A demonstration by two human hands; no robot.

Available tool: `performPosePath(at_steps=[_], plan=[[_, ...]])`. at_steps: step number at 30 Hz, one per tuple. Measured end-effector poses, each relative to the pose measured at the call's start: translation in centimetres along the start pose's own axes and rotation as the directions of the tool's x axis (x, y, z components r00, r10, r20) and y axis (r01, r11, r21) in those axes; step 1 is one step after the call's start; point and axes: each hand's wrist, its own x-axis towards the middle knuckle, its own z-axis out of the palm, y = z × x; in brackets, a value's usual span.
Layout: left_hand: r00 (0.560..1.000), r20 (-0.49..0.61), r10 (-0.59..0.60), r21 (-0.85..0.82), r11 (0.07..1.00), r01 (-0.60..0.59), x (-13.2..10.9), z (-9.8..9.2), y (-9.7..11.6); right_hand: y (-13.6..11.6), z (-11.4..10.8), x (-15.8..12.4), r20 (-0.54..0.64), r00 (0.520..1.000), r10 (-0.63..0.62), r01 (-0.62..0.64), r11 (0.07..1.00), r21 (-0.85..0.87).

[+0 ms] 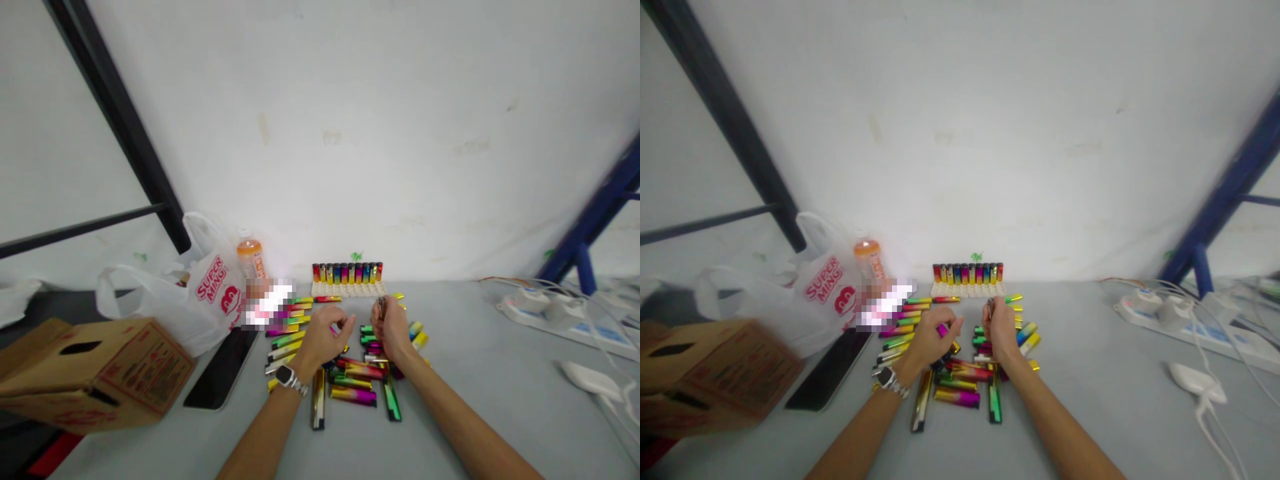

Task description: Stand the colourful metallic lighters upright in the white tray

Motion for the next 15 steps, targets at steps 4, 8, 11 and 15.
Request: performPosePath(at_steps=[4, 8, 11, 15], plan=[[1.000, 0.003, -0.010, -0.011, 1.000, 0.010, 0.0, 0.1, 0.3, -0.3, -0.1, 0.1, 0.004, 1.000, 0.024, -0.024, 0.997, 0.080], [0.999, 0.000, -0.048, -0.036, 0.998, 0.048, 0.1, 0.1, 0.2, -0.6, 0.0, 0.1, 0.121, 0.989, -0.089, 0.080, 0.994, 0.075], [0.989, -0.063, -0.134, -0.130, 0.984, 0.125, 0.2, 0.3, 0.0, -0.4, 0.1, -0.2, 0.177, 0.956, -0.234, 0.262, 0.953, -0.153], [0.936, -0.137, -0.323, -0.391, 0.886, 0.249, 0.4, 1.2, -0.4, 0.6, 0.7, -1.2, 0.332, 0.863, -0.381, 0.493, 0.781, -0.383]])
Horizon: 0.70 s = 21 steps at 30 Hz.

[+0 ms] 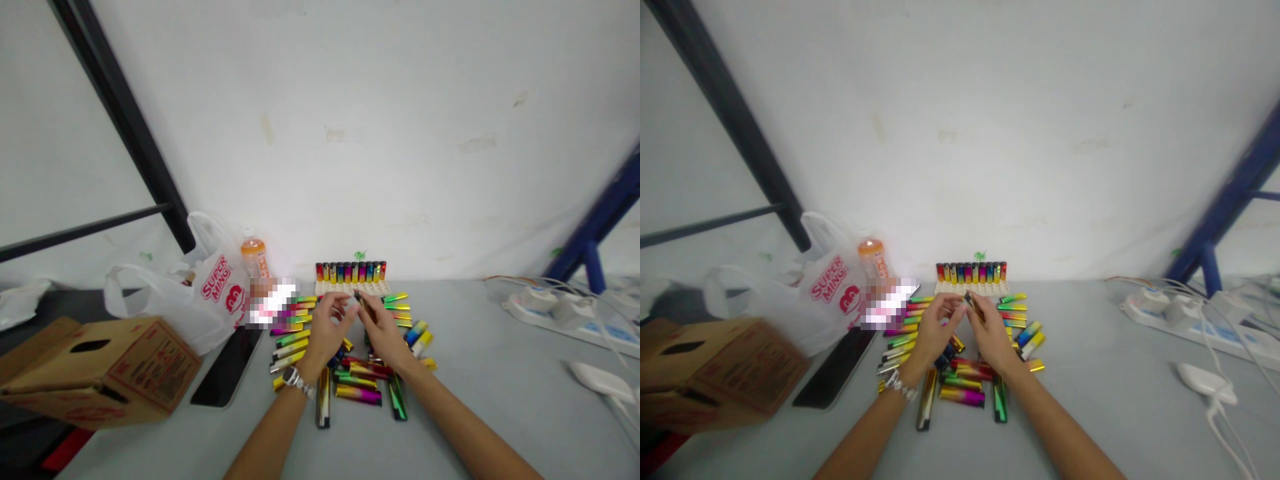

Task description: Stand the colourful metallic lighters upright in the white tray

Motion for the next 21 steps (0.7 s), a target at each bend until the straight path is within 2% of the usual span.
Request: performPosePath(at_steps=[4, 7, 9, 12, 14, 17, 21], plan=[[0.993, -0.009, -0.118, -0.195, 0.974, 0.114, 0.0, 0.5, -0.5, -0.1, 1.1, -0.9, 0.109, 0.991, -0.080, 0.092, 0.989, -0.117], [0.991, 0.017, -0.130, -0.238, 0.962, 0.131, 0.2, 0.2, -0.8, -0.2, 1.0, -1.0, 0.136, 0.984, -0.115, 0.136, 0.977, -0.161], [0.996, 0.026, -0.082, -0.182, 0.980, 0.086, 0.9, -0.7, -0.9, -0.3, 0.6, -0.8, 0.107, 0.986, -0.126, 0.146, 0.968, -0.206], [1.000, 0.016, 0.004, 0.016, 1.000, -0.004, 3.4, -2.6, -1.3, -0.2, -0.3, -0.4, 0.024, 0.994, -0.104, 0.106, 0.960, -0.258], [0.995, 0.089, 0.035, 0.167, 0.985, -0.050, 5.9, -3.9, -1.9, 0.0, -0.8, -0.1, 0.009, 0.998, -0.066, 0.066, 0.963, -0.260], [0.973, 0.228, 0.023, 0.262, 0.961, -0.084, 9.4, -5.4, -3.3, 0.1, -1.1, 0.1, 0.040, 0.999, -0.013, 0.022, 0.966, -0.258], [0.972, 0.237, -0.003, 0.347, 0.934, -0.081, 12.0, -5.8, -5.7, 0.1, -0.9, 0.0, 0.101, 0.995, -0.006, 0.033, 0.960, -0.277]])
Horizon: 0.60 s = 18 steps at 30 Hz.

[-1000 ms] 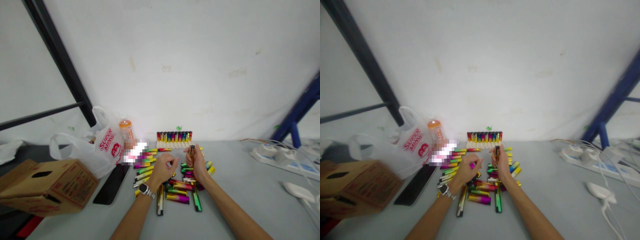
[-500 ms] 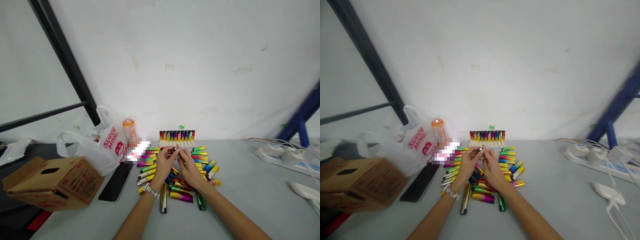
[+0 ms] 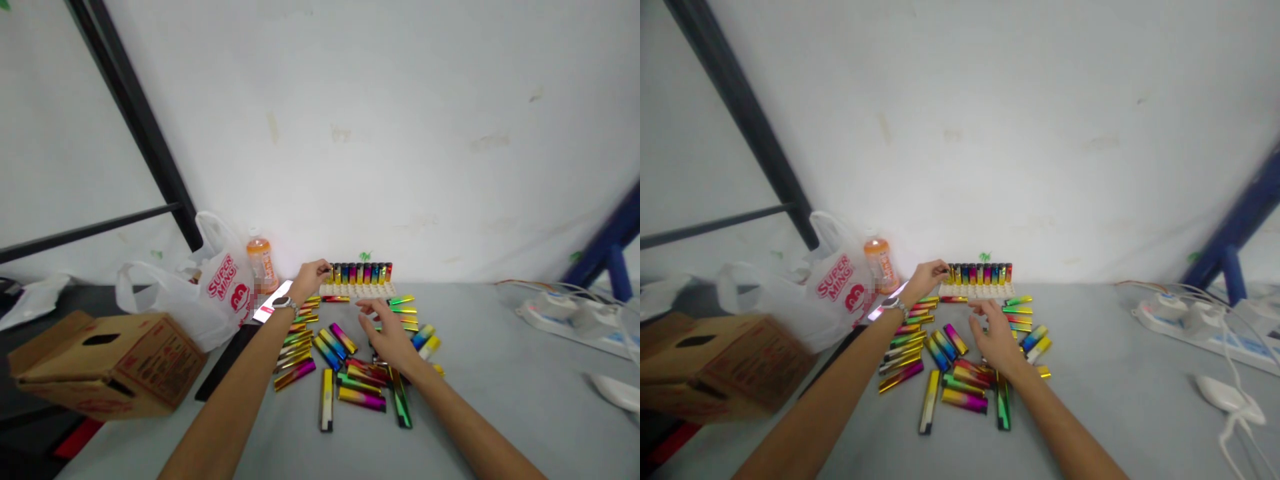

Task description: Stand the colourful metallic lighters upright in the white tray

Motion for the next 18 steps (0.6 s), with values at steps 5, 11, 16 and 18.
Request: performPosePath(at_steps=[5, 11, 16, 18], plan=[[1.000, 0.022, -0.001, -0.040, 0.999, 0.002, 0.9, 0.5, -1.4, 0.0, 0.2, -0.1, 0.029, 0.999, -0.017, 0.017, 1.000, -0.001], [0.993, 0.018, 0.115, 0.147, 0.982, -0.116, 1.2, 0.9, -1.4, 0.2, 0.1, 0.0, 0.023, 0.999, -0.027, 0.027, 1.000, -0.006], [0.979, -0.027, 0.201, 0.482, 0.861, -0.163, -0.4, 1.4, -0.9, 0.0, 0.0, 0.1, -0.001, 1.000, -0.030, 0.030, 1.000, -0.001], [0.985, -0.008, 0.171, 0.561, 0.816, -0.138, -1.1, 1.1, -0.4, 0.0, 0.1, 0.2, 0.002, 1.000, -0.017, 0.017, 1.000, -0.008]])
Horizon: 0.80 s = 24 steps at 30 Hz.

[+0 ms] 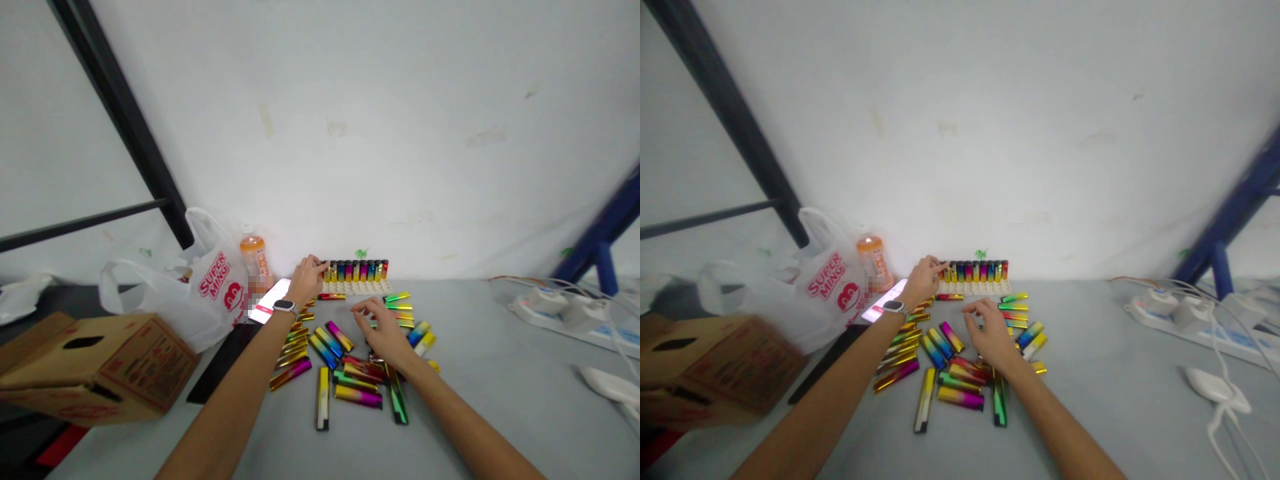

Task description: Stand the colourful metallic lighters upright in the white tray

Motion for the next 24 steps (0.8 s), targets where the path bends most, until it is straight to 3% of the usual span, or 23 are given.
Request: performPosePath(at_steps=[5, 8, 14, 19, 24], plan=[[0.994, 0.110, -0.019, 0.092, 0.996, 0.009, -0.5, -1.1, 0.4, 0.2, 0.7, 0.1, 0.024, 0.999, 0.023, -0.022, 0.999, -0.031], [0.992, 0.123, -0.038, 0.090, 0.996, 0.027, -0.9, -1.2, 0.9, 0.5, 1.0, 0.0, 0.027, 1.000, 0.010, -0.009, 0.998, -0.057], [0.984, -0.108, -0.145, -0.093, 0.986, 0.135, -4.4, -2.1, 3.3, 1.1, 0.9, 0.3, 0.055, 0.996, -0.076, 0.086, 0.974, -0.207], [0.948, -0.183, -0.260, -0.289, 0.936, 0.201, -7.8, -2.7, 5.1, 0.0, 1.8, 3.4, 0.251, 0.963, -0.102, 0.211, 0.863, -0.458], [0.941, -0.204, -0.271, -0.336, 0.922, 0.192, -8.9, -2.8, 5.1, -1.3, 4.2, 7.3, 0.451, 0.892, -0.028, 0.341, 0.696, -0.631]])
